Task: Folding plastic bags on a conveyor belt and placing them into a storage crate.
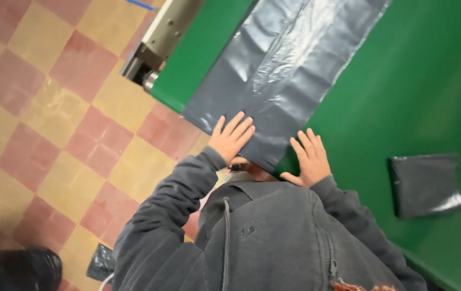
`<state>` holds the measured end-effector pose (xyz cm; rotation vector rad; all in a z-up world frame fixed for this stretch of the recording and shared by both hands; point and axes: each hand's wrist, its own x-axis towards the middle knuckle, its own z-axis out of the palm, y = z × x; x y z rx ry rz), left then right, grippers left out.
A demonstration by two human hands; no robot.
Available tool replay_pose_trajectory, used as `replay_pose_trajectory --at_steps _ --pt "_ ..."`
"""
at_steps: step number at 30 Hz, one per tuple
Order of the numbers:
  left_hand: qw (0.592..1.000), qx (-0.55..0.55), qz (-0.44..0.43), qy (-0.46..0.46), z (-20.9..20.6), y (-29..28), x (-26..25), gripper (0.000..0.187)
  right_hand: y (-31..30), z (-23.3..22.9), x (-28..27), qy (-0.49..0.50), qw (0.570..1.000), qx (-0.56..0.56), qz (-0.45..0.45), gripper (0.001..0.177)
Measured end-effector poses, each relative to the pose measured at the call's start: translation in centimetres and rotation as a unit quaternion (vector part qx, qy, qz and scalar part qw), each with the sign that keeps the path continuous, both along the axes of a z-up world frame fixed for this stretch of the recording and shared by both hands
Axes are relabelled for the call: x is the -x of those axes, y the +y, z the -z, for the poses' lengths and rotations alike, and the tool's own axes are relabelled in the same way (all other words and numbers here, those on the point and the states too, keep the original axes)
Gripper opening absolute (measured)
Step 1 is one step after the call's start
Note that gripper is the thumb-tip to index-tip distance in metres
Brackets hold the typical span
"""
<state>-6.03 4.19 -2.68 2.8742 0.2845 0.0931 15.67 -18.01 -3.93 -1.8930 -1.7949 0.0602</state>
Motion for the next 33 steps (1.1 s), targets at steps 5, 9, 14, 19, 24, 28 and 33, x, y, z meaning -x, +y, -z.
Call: replay_pose_trajectory --at_steps 5,9,14,19,24,28,33 --pt "0.993 0.003 -0.050 -0.104 2.7 2.1 1.3 0.065 5.0 -0.7 2.6 -0.007 0.999 0.040 -0.028 0.102" --pt "0.978 0.119 -0.089 -0.149 5.1 3.3 0.3 0.034 6.7 -0.4 2.4 -0.024 1.000 -0.003 0.008 0.067" --pt "0.986 0.057 -0.028 -0.156 -1.7 7.1 3.2 0.044 4.2 -0.6 -1.2 0.145 0.989 -0.014 0.028 0.035" --pt "0.961 0.255 -0.056 -0.085 -2.3 13.3 0.1 0.029 -2.6 4.7 -7.0 0.380 0.915 0.108 0.082 0.023" --pt "0.850 0.471 -0.120 -0.204 -3.9 18.2 -14.9 0.020 -0.7 6.4 -17.3 0.365 0.886 -0.012 0.285 0.018" --pt "0.873 0.370 -0.104 -0.299 1.6 23.7 -29.1 0.023 5.5 8.9 -27.8 0.395 0.854 -0.133 0.312 0.016" --pt "0.939 0.234 -0.166 -0.188 6.2 26.8 -38.1 0.026 11.4 8.7 -34.0 0.385 0.838 -0.160 0.353 0.034"
